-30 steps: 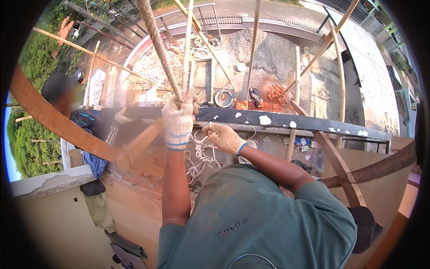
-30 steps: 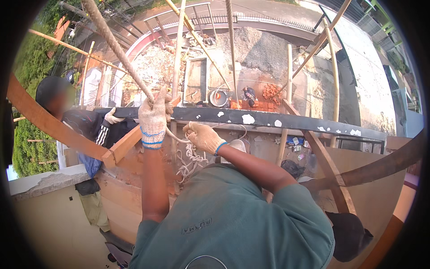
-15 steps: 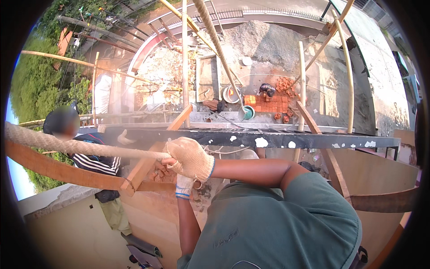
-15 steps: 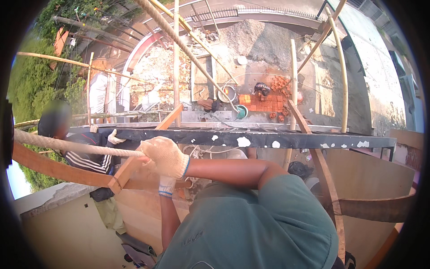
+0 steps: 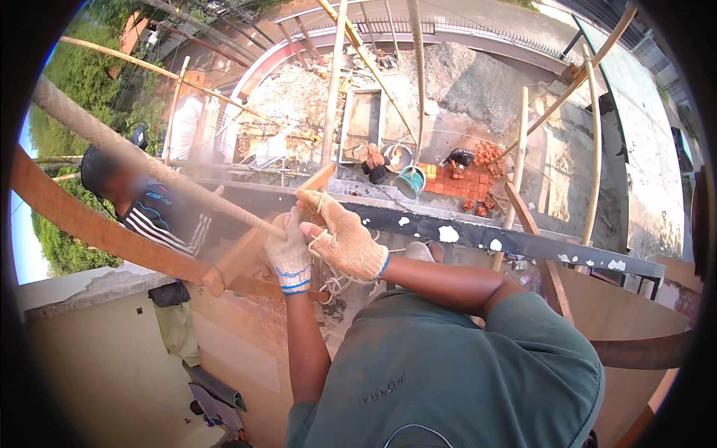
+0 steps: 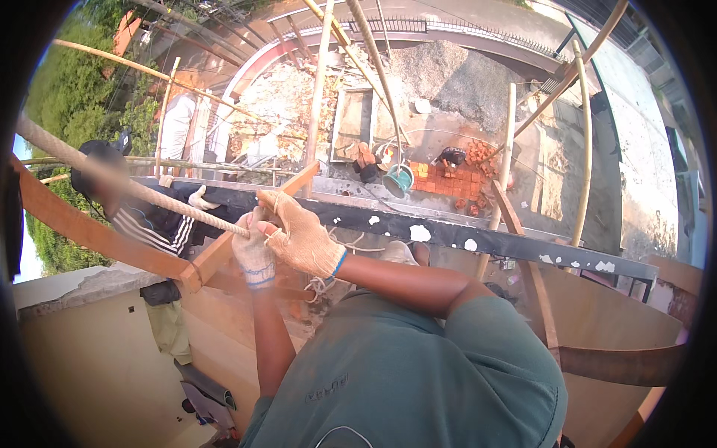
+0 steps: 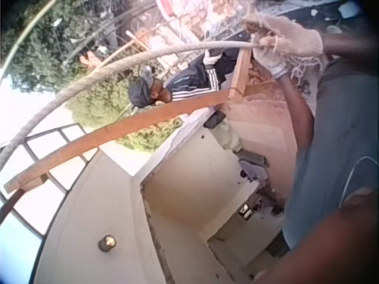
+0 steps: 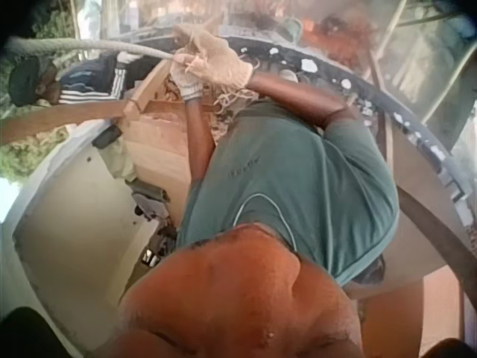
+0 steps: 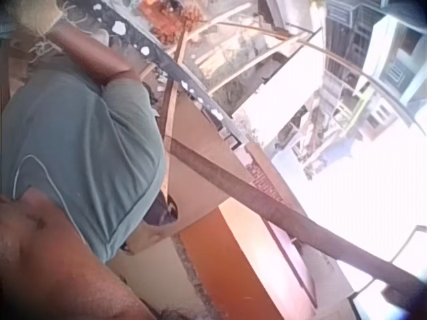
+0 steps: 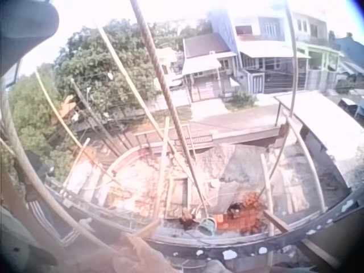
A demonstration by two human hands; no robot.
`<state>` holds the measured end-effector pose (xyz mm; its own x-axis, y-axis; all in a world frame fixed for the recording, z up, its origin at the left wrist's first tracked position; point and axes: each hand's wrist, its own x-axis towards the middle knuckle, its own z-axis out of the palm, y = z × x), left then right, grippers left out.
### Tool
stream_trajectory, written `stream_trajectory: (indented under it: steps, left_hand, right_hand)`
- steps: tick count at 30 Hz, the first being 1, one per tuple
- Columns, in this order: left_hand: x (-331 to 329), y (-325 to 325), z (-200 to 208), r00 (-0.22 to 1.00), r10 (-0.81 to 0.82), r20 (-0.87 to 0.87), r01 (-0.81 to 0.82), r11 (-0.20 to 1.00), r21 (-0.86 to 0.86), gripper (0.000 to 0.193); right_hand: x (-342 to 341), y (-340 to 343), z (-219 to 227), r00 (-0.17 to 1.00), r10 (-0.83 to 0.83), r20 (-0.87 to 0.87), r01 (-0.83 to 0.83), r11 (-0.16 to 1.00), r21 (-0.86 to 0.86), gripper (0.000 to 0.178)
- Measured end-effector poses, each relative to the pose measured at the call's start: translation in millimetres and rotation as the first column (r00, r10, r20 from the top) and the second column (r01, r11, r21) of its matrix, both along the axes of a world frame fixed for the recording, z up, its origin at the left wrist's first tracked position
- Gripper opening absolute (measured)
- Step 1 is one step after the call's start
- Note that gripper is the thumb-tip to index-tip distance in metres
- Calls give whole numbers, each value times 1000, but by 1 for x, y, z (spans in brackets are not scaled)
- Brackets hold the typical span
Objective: The person pulls a rope to hoist a bucket of cement from the ground to the balcony level. They then lower the bucket and repeat the process to lift a wooden plank onto the balcony.
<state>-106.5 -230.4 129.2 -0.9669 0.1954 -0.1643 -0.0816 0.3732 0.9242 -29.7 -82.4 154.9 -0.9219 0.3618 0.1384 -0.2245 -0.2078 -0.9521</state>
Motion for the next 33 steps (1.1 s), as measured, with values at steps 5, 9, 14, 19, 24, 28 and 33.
stream_trajectory:
  steps: [5, 9, 14, 19, 24, 28, 33]
  left_hand:
    - [15, -64, -120, 898, -436, -55, 385, 842, -379, 41]
    - [22, -65, -115, 738, -638, 221, 640, 557, -530, 56]
    - [-3, -2, 40, 960, -250, -126, 278, 900, 335, 77]
    - [-20, 66, 115, 869, -431, -243, 393, 900, -187, 31]
    - [-28, 39, 12, 802, -225, -553, 135, 971, -199, 16]
    - [-18, 20, -95, 697, -459, -551, 309, 885, -347, 20]
    - [7, 11, -97, 885, -463, 44, 437, 797, -417, 48]
  right_hand:
    - [-1, -3, 106, 956, -125, -267, 208, 927, 311, 38]
    - [-19, -17, 34, 986, -150, -76, 168, 857, 487, 37]
    - [-8, -17, -78, 952, -280, 124, 139, 757, 638, 36]
    - [2, -44, -142, 977, 35, 209, -165, 746, 645, 28]
    - [1, -15, -114, 962, -154, 224, 182, 977, -111, 57]
    - [-8, 4, 48, 956, -264, -129, 286, 935, 209, 67]
    - [-54, 24, -5, 941, -330, 70, 239, 798, 553, 17]
